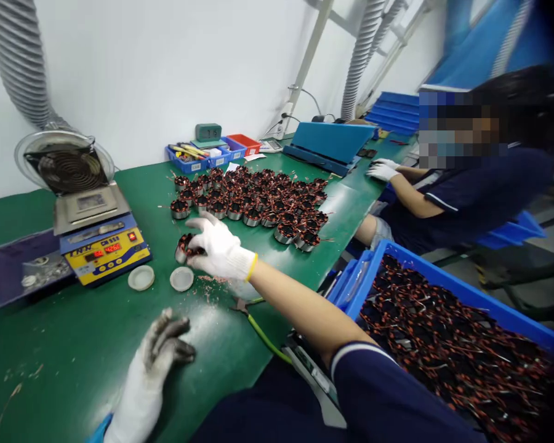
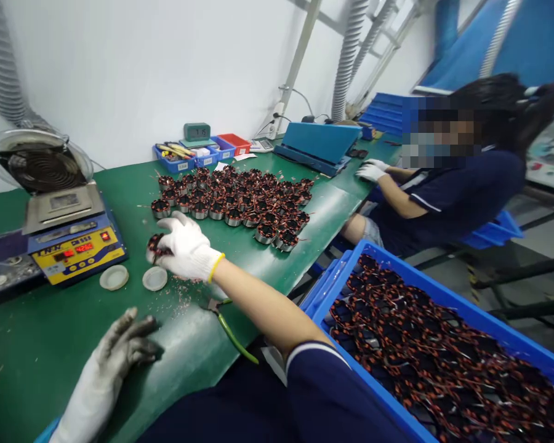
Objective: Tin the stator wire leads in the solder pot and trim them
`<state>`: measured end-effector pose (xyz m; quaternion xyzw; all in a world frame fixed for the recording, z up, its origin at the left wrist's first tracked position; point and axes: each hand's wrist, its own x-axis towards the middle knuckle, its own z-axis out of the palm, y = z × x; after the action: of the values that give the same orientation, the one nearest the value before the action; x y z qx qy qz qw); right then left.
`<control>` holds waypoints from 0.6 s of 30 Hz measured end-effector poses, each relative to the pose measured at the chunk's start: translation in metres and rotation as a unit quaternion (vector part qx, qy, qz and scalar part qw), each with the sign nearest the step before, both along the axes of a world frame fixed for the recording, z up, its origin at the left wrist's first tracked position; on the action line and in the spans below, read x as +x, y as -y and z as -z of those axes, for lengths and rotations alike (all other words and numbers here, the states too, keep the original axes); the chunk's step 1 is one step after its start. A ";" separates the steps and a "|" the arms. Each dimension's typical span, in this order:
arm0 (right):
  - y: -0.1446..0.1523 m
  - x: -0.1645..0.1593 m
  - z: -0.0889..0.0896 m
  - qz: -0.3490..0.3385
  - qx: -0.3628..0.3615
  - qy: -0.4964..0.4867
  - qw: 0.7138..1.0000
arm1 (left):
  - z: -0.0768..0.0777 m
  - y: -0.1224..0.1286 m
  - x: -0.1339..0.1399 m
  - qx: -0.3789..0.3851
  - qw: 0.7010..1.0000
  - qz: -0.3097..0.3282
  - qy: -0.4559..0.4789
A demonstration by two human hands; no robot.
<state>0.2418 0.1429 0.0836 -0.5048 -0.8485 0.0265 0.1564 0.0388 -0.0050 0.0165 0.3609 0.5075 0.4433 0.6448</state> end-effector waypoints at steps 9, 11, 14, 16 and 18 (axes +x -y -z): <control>0.099 -0.008 -0.004 -0.276 -0.079 -0.304 0.908 | -0.024 0.014 0.007 -0.065 0.983 -0.059 0.161; 0.086 -0.001 -0.016 -0.257 -0.211 -0.308 0.891 | -0.024 0.016 0.007 -0.085 0.984 -0.051 0.145; 0.066 -0.002 -0.029 -0.239 -0.309 -0.276 0.879 | -0.027 0.017 0.008 -0.105 0.984 -0.043 0.134; 0.058 -0.009 -0.030 -0.257 -0.333 -0.276 0.864 | -0.028 0.016 0.008 -0.098 0.985 -0.032 0.136; 0.052 -0.015 -0.027 -0.275 -0.357 -0.300 0.841 | -0.027 0.016 0.006 -0.090 0.985 -0.023 0.142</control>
<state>0.2267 0.0904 0.1106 -0.2387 -0.7958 0.5200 0.1983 0.0447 -0.0206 0.0438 0.2228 0.4564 0.4571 0.7302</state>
